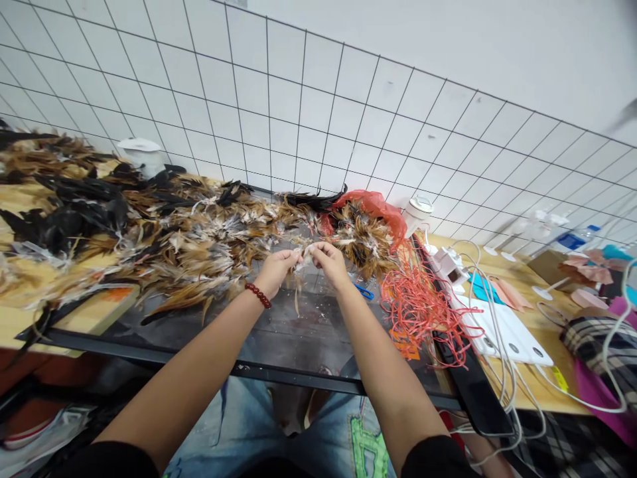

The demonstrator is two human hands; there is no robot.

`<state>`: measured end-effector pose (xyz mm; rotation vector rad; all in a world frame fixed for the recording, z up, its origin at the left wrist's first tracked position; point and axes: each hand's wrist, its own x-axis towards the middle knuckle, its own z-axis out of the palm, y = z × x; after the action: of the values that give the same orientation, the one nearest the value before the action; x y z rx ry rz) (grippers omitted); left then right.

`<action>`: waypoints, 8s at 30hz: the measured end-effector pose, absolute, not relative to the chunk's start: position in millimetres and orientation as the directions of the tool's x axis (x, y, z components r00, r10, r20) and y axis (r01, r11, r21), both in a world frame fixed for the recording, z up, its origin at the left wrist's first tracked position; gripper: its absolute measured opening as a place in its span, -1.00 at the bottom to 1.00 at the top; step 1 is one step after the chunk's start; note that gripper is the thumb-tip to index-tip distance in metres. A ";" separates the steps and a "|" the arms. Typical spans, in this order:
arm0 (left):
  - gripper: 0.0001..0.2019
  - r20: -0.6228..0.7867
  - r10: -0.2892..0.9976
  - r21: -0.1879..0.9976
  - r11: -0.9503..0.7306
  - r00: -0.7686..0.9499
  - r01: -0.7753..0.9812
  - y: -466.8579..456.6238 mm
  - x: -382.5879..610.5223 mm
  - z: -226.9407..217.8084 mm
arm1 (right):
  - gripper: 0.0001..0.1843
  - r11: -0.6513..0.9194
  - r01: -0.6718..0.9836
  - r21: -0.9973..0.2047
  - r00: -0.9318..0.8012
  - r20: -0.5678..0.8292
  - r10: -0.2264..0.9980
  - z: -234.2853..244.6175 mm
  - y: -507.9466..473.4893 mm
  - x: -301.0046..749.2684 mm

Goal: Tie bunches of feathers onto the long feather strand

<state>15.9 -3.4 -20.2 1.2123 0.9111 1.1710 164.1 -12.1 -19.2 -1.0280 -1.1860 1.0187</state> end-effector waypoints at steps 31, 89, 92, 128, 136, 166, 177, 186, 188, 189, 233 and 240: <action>-0.69 0.092 0.965 0.992 -0.067 0.244 -0.109 -6.2 14.5 -16.4 | -0.57 0.132 -0.343 -0.930 0.177 0.074 0.981 -18.6 -8.6 169.5; -0.69 0.190 0.957 0.981 -0.178 0.219 -0.073 -4.0 13.6 -18.7 | -0.74 0.079 -0.491 -0.868 0.222 -0.037 0.974 -6.9 -10.8 178.9; -0.70 0.206 0.949 0.978 -0.192 0.238 -0.082 -6.3 13.4 -17.2 | -0.69 -0.093 -0.422 -0.902 0.158 -0.174 0.972 -9.4 -11.2 172.4; -0.68 0.124 0.934 0.977 -0.057 0.334 -0.204 -11.8 12.8 -7.2 | -0.86 0.405 0.029 -0.914 0.207 0.402 0.892 -7.0 -19.7 151.4; -0.73 0.033 0.890 0.943 0.123 0.454 -0.308 -11.5 12.2 -8.5 | -0.65 0.191 -0.222 -0.956 -0.082 0.213 0.973 -6.9 -23.3 155.0; -0.78 0.081 0.982 0.866 -0.155 -0.172 -0.475 8.6 4.4 -7.7 | -0.81 0.537 0.520 -0.664 -0.464 0.308 0.830 -8.8 -22.9 164.5; -0.79 0.075 0.984 0.891 -0.140 -0.163 -0.432 7.4 5.4 -8.9 | -0.87 0.364 0.692 -0.624 -0.095 0.421 0.902 -12.8 -22.4 166.5; -0.79 0.048 0.984 0.900 -0.118 -0.173 -0.420 6.7 6.0 -7.5 | -0.66 0.588 0.577 -0.567 -0.465 0.363 0.807 -12.5 -23.1 177.4; -0.79 0.033 0.985 0.905 -0.101 -0.168 -0.414 5.5 6.0 -6.7 | -0.73 0.622 0.589 -0.516 -0.505 0.367 0.781 -19.1 -22.2 171.9; -0.79 0.028 0.986 0.906 -0.096 -0.167 -0.412 5.0 6.0 -6.3 | -0.81 0.623 0.585 -0.520 -0.489 0.387 0.782 -22.6 -20.9 168.6; -0.83 0.267 0.959 0.959 -0.274 0.091 0.067 4.5 12.0 -23.6 | -0.75 0.361 0.181 -0.915 0.114 0.384 0.916 -15.0 -22.4 141.7; -0.72 0.021 0.986 0.960 0.026 0.163 -0.278 -8.3 20.2 -15.9 | -0.72 0.291 -0.001 -0.957 0.163 0.287 0.944 -18.0 -19.1 136.3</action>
<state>20.2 -8.3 -15.9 1.0717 0.8839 1.2070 136.3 -19.1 -18.0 -1.0463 -1.1982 0.8896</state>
